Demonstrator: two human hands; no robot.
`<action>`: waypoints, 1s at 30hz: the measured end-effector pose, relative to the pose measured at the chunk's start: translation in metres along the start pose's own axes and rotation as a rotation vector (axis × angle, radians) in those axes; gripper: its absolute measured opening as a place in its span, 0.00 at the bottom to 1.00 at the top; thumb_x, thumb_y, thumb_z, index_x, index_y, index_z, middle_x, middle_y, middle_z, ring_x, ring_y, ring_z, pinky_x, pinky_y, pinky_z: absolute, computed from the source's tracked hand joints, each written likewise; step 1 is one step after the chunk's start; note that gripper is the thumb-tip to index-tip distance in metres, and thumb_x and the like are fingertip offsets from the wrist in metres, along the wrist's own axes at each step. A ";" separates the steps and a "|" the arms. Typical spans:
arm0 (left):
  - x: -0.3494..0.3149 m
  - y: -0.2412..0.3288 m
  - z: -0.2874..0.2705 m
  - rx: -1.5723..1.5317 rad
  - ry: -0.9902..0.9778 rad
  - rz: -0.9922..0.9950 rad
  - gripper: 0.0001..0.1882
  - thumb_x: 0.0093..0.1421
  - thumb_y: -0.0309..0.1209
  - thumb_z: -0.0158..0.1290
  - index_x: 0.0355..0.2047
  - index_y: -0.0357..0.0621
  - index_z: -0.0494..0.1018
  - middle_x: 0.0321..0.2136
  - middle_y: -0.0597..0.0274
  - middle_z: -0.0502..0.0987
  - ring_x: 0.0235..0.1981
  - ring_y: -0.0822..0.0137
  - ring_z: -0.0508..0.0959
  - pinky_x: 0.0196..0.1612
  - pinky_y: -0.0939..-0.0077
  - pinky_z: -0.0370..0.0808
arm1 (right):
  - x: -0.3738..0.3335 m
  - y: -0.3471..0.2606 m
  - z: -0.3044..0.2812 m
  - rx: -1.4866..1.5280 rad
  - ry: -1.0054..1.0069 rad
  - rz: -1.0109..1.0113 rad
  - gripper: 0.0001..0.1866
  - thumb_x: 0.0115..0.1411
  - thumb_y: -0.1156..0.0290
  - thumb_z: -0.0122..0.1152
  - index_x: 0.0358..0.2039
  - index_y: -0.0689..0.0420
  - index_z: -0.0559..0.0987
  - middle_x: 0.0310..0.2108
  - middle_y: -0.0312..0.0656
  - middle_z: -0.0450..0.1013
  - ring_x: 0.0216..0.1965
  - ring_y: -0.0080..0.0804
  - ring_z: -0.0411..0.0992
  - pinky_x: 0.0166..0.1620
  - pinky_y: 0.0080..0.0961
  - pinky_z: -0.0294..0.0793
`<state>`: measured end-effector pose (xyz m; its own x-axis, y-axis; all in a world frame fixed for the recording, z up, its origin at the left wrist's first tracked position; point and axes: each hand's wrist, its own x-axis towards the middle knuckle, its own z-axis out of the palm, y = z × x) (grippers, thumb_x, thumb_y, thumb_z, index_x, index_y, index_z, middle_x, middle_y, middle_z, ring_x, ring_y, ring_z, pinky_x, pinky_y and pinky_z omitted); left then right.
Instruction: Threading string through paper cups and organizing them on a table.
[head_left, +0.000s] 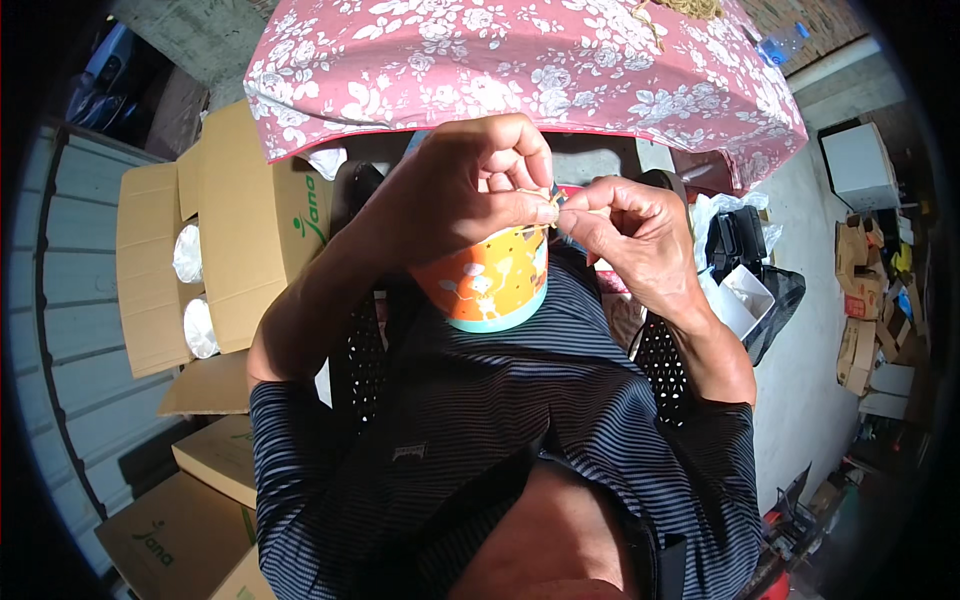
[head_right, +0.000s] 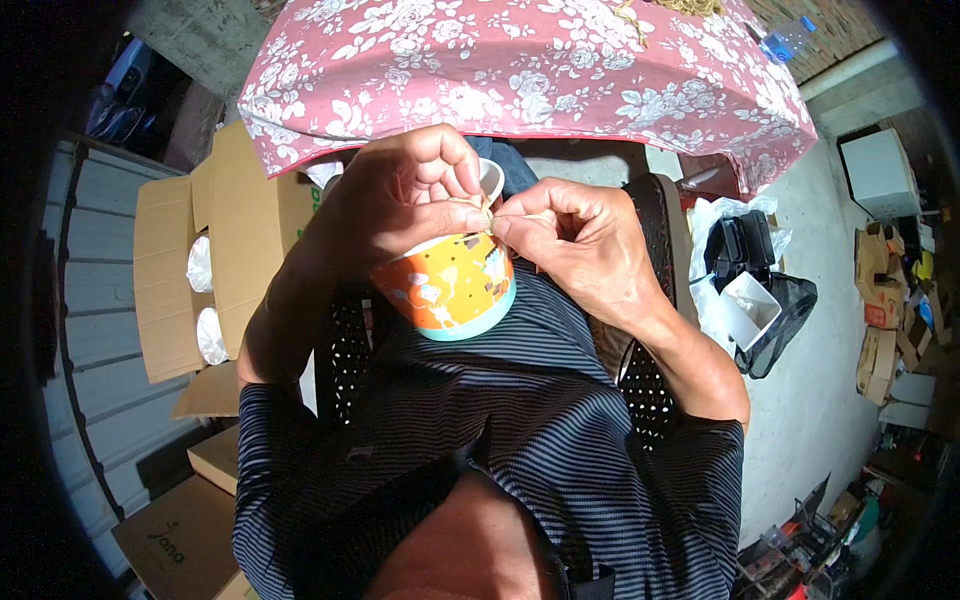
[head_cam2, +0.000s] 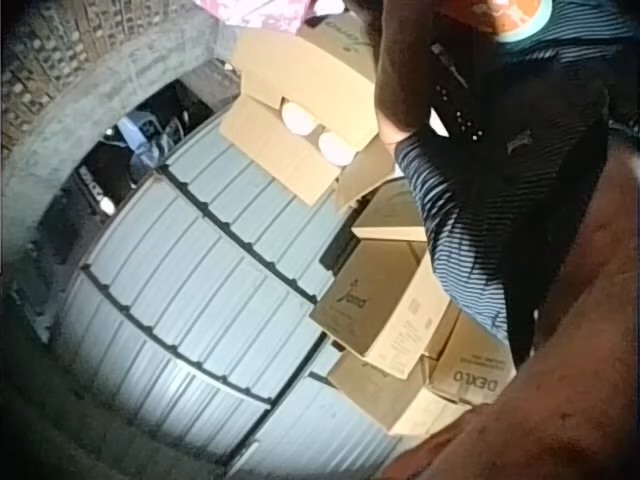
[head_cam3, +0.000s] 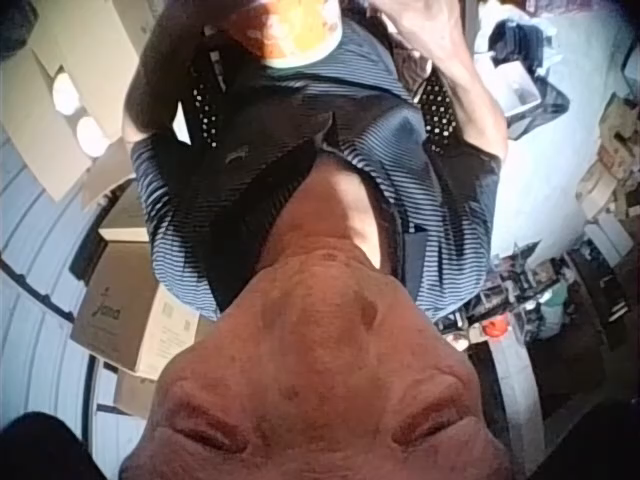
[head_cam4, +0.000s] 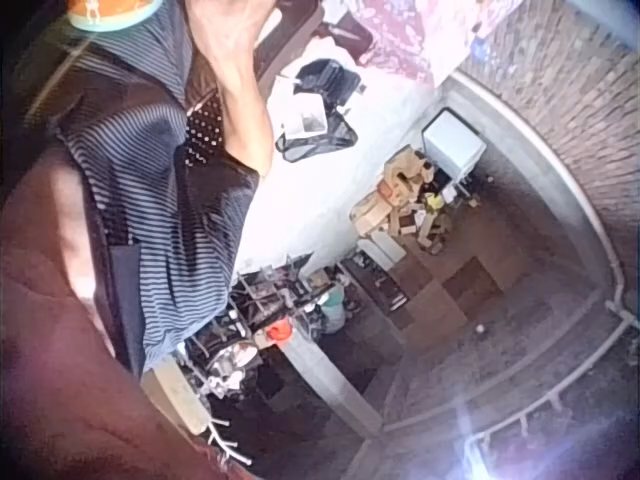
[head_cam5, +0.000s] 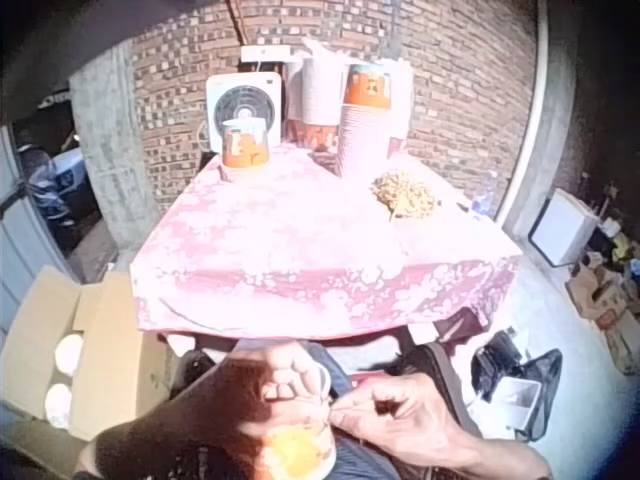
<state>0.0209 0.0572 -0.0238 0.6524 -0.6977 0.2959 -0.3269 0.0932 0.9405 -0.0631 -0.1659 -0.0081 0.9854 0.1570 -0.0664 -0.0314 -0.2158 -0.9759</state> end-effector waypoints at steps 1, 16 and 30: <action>0.000 0.001 0.001 0.000 -0.001 0.000 0.11 0.58 0.20 0.64 0.37 0.34 0.73 0.29 0.62 0.78 0.34 0.74 0.83 0.35 0.77 0.78 | 0.000 0.000 0.001 0.001 0.001 0.000 0.05 0.65 0.76 0.68 0.38 0.65 0.85 0.26 0.29 0.77 0.28 0.09 0.69 0.31 0.13 0.69; -0.007 0.023 0.012 0.142 0.082 -0.082 0.09 0.59 0.22 0.63 0.36 0.37 0.73 0.26 0.64 0.79 0.28 0.74 0.81 0.32 0.78 0.76 | -0.009 -0.003 0.009 0.011 0.063 0.009 0.05 0.65 0.77 0.65 0.36 0.66 0.83 0.28 0.35 0.81 0.29 0.12 0.75 0.33 0.14 0.75; -0.011 0.021 0.017 0.352 0.178 -0.053 0.07 0.59 0.24 0.64 0.38 0.43 0.84 0.18 0.72 0.75 0.20 0.84 0.69 0.24 0.82 0.66 | -0.007 0.015 0.013 -0.121 0.121 -0.301 0.03 0.60 0.80 0.66 0.34 0.65 0.82 0.26 0.34 0.79 0.26 0.11 0.72 0.30 0.15 0.72</action>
<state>-0.0048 0.0544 -0.0106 0.7731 -0.5581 0.3016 -0.4833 -0.2103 0.8498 -0.0730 -0.1581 -0.0248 0.9602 0.1174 0.2533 0.2771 -0.2908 -0.9158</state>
